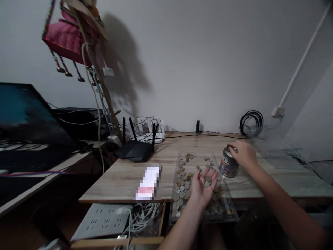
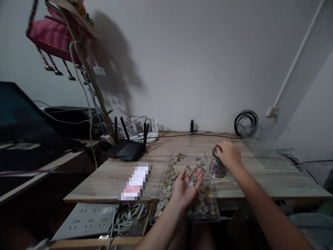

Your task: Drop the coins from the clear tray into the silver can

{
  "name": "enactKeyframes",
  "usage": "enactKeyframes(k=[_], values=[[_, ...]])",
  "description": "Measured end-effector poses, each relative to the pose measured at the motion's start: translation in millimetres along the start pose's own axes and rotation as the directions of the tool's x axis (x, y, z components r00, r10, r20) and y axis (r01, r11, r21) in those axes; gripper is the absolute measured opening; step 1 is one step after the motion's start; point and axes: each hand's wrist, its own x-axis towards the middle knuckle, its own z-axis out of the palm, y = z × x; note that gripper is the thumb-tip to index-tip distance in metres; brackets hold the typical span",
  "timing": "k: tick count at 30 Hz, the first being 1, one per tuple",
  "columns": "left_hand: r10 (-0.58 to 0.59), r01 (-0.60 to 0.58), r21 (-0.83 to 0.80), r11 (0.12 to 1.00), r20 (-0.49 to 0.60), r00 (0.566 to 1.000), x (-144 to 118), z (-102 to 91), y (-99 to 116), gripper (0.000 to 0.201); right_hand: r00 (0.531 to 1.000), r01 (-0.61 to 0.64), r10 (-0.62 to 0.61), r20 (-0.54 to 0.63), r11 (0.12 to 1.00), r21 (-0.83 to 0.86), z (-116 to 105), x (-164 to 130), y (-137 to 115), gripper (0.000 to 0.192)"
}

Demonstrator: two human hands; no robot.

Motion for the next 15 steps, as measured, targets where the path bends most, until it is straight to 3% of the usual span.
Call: enactKeyframes(k=[1, 2, 4, 5, 9, 10, 12, 14, 15], values=[[0.007, -0.007, -0.001, 1.0, 0.02, 1.0, 0, 0.8, 0, 0.039, 0.989, 0.146, -0.147, 0.013, 0.987, 0.074, 1, -12, -12, 0.03], [0.014, -0.014, -0.003, 1.0, 0.041, 0.999, 0, 1.3, 1, 0.038, 0.949, 0.292, -0.307, 0.075, 0.942, 0.164, 2, -24, -24, 0.029], [0.022, -0.022, -0.003, 1.0, 0.066, 0.998, 1, 1.2, 0, 0.037, 0.836, 0.457, -0.522, 0.169, 0.833, 0.31, 9, -46, -44, 0.028], [0.02, -0.02, 0.0, 1.0, 0.068, 0.997, 3, 0.5, -1, 0.038, 0.799, 0.485, -0.568, 0.196, 0.802, 0.347, 13, -54, -52, 0.027], [-0.02, 0.019, 0.006, 1.0, 0.038, 0.999, 7, -4.5, -6, 0.038, 0.762, 0.517, -0.614, 0.207, 0.768, 0.378, 22, -64, -53, 0.023], [-0.021, 0.021, -0.005, 1.0, 0.017, 1.0, 8, -5.4, -6, 0.037, 0.77, 0.52, -0.612, 0.178, 0.765, 0.38, 21, -61, -47, 0.024], [-0.029, 0.028, -0.026, 0.999, -0.036, 0.999, 8, -5.5, -6, 0.038, 0.862, 0.45, -0.502, 0.073, 0.823, 0.348, 15, -48, -28, 0.026], [-0.047, 0.045, -0.027, 0.999, -0.071, 0.996, 7, -3.9, -5, 0.042, 0.968, 0.248, -0.252, -0.019, 0.933, 0.262, 6, -28, -4, 0.03], [-0.058, 0.057, -0.019, 0.998, -0.073, 0.996, 7, -2.7, -4, 0.045, 0.992, 0.124, -0.118, -0.038, 0.971, 0.205, 2, -16, 7, 0.031]])
